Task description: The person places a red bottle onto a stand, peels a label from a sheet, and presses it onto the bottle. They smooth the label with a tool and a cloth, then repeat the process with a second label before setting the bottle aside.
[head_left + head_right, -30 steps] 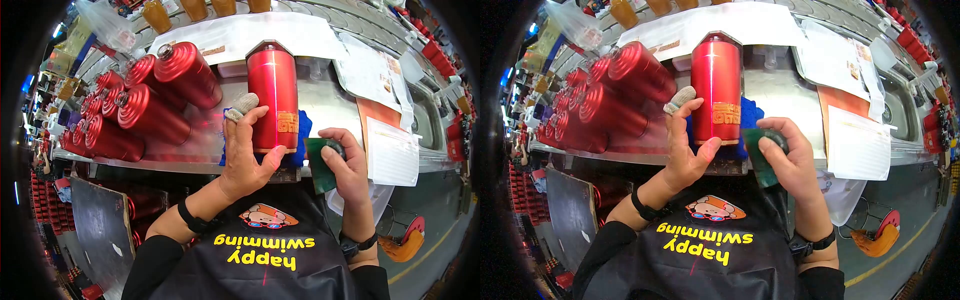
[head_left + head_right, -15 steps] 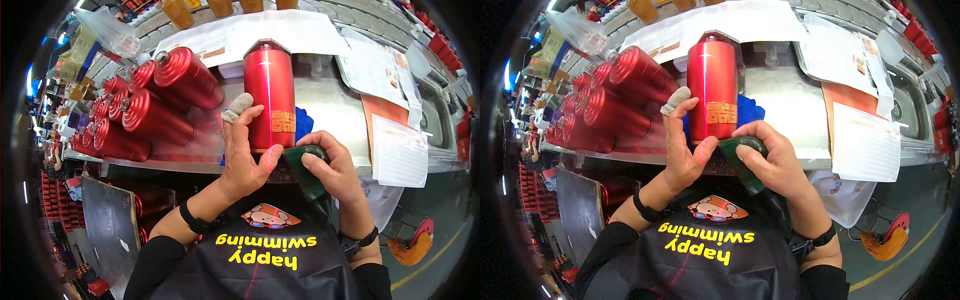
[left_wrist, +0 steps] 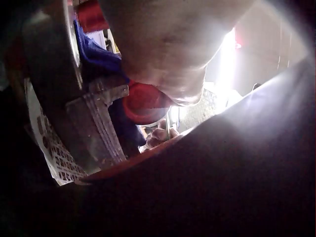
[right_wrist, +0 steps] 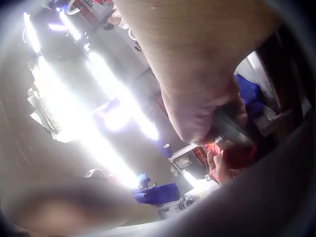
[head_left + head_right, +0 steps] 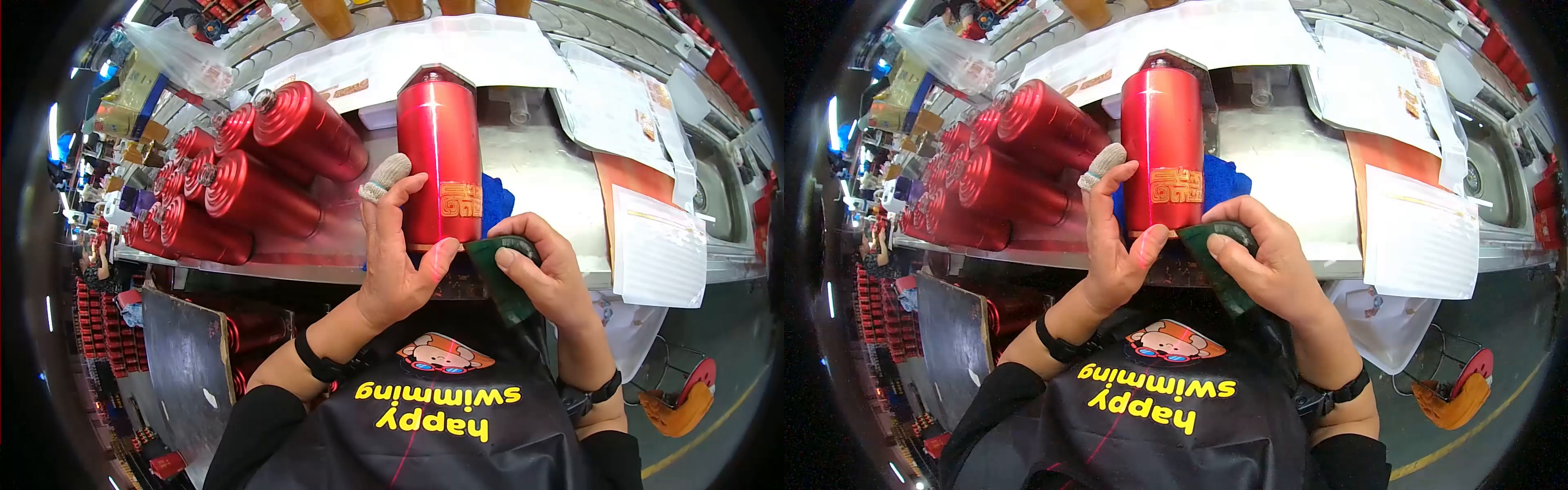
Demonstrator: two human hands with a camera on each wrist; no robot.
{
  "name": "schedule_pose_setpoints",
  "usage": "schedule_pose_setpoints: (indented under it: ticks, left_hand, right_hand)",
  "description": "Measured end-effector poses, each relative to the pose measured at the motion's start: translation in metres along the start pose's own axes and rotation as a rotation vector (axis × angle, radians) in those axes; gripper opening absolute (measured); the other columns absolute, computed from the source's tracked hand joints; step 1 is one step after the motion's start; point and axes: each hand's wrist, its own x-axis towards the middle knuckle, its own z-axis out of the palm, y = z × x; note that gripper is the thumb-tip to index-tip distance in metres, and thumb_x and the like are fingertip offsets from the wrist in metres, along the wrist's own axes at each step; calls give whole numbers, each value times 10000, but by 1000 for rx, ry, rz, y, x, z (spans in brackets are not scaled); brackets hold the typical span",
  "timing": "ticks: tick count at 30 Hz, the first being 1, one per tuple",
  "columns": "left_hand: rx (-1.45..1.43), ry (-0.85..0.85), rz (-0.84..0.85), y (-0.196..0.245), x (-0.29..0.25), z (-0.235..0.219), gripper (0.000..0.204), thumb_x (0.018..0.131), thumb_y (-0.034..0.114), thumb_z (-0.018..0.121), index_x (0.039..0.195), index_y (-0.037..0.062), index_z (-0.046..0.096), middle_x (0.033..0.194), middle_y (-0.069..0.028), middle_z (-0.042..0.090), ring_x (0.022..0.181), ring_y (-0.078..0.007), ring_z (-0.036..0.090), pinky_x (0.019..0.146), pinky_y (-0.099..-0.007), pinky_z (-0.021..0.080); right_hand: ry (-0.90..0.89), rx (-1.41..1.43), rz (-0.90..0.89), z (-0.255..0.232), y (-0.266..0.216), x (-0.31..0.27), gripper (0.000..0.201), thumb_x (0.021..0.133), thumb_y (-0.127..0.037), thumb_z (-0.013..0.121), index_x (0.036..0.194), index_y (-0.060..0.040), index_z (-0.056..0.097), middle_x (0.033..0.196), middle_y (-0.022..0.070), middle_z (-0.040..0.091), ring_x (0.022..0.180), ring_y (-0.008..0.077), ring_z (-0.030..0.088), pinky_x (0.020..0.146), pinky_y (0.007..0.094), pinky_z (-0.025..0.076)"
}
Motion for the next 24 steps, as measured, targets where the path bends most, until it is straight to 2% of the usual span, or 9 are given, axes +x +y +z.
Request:
schedule_pose_setpoints:
  ticks: [3, 6, 10, 11, 13, 17, 21, 23, 24]
  left_hand:
    - [-63, -10, 5, 0, 0, -2, 676, 764, 107, 711, 1371, 30, 423, 1406, -232, 381, 1287, -385, 359, 1098, -451, 272]
    - [69, -97, 122, 4, -3, -14, 612, 725, 62, 713, 1306, 83, 522, 1424, -235, 377, 1283, -403, 354, 1099, -474, 263]
    - [-2, -81, 121, 0, -9, -6, 448, 688, 37, 712, 1118, 143, 644, 1422, -211, 415, 1285, -403, 348, 1112, -510, 232]
    - [-9, -73, 136, 1, -9, -5, 399, 682, 30, 709, 1059, 154, 673, 1416, -203, 432, 1288, -401, 347, 1118, -518, 222]
    - [96, -62, 238, -3, -6, -9, 354, 677, 20, 702, 1006, 151, 673, 1399, -200, 457, 1290, -399, 347, 1125, -520, 213]
    - [48, -92, 209, -9, -10, -20, 259, 725, -10, 660, 964, 84, 624, 1381, -240, 448, 1312, -398, 363, 1147, -489, 177]
    - [-101, 31, -59, -23, -28, -43, 139, 801, -4, 581, 928, 53, 582, 1415, -237, 435, 1299, -277, 411, 1131, -428, 235]
    - [-459, 320, -328, -33, -41, -46, 199, 799, -12, 597, 992, 30, 568, 1328, -210, 497, 1228, -281, 458, 1078, -395, 313]
    - [-272, 307, -256, -34, -45, -52, 217, 809, -14, 571, 1021, 29, 549, 1378, -221, 457, 1241, -273, 454, 1100, -405, 298]
  right_hand:
    - [4, 9, -16, 2, -1, 1, 203, 913, -99, 598, 1090, -2, 590, 915, 36, 642, 816, 82, 585, 729, 246, 494]
    - [-3, -17, -17, 3, -3, 2, 203, 910, -97, 602, 1092, -7, 592, 901, 30, 646, 807, 87, 589, 729, 249, 495]
    - [-111, -14, -219, 6, -5, 3, 205, 914, -88, 610, 1102, -6, 593, 901, 24, 649, 796, 78, 592, 714, 238, 493]
    - [-88, 28, -164, 5, -8, 1, 207, 916, -88, 611, 1104, -6, 591, 904, 24, 648, 798, 74, 592, 713, 233, 492]
    - [-43, 107, -52, -5, -14, -5, 209, 920, -89, 614, 1110, -6, 589, 909, 24, 646, 801, 65, 591, 711, 224, 490]
    - [61, 89, -75, -12, -6, -7, 212, 929, -93, 618, 1112, 6, 582, 914, 27, 641, 798, 65, 590, 705, 219, 488]
    - [52, 49, -53, -13, -1, -10, 210, 932, -86, 610, 1115, 10, 576, 918, 33, 644, 816, 76, 597, 727, 228, 492]
    - [63, 54, -62, -14, -3, -11, 217, 936, -84, 601, 1130, 10, 576, 924, 36, 651, 826, 80, 602, 742, 230, 491]
    - [68, 57, -65, -14, -3, -12, 220, 939, -83, 596, 1137, 11, 576, 926, 37, 655, 831, 82, 605, 749, 232, 491]
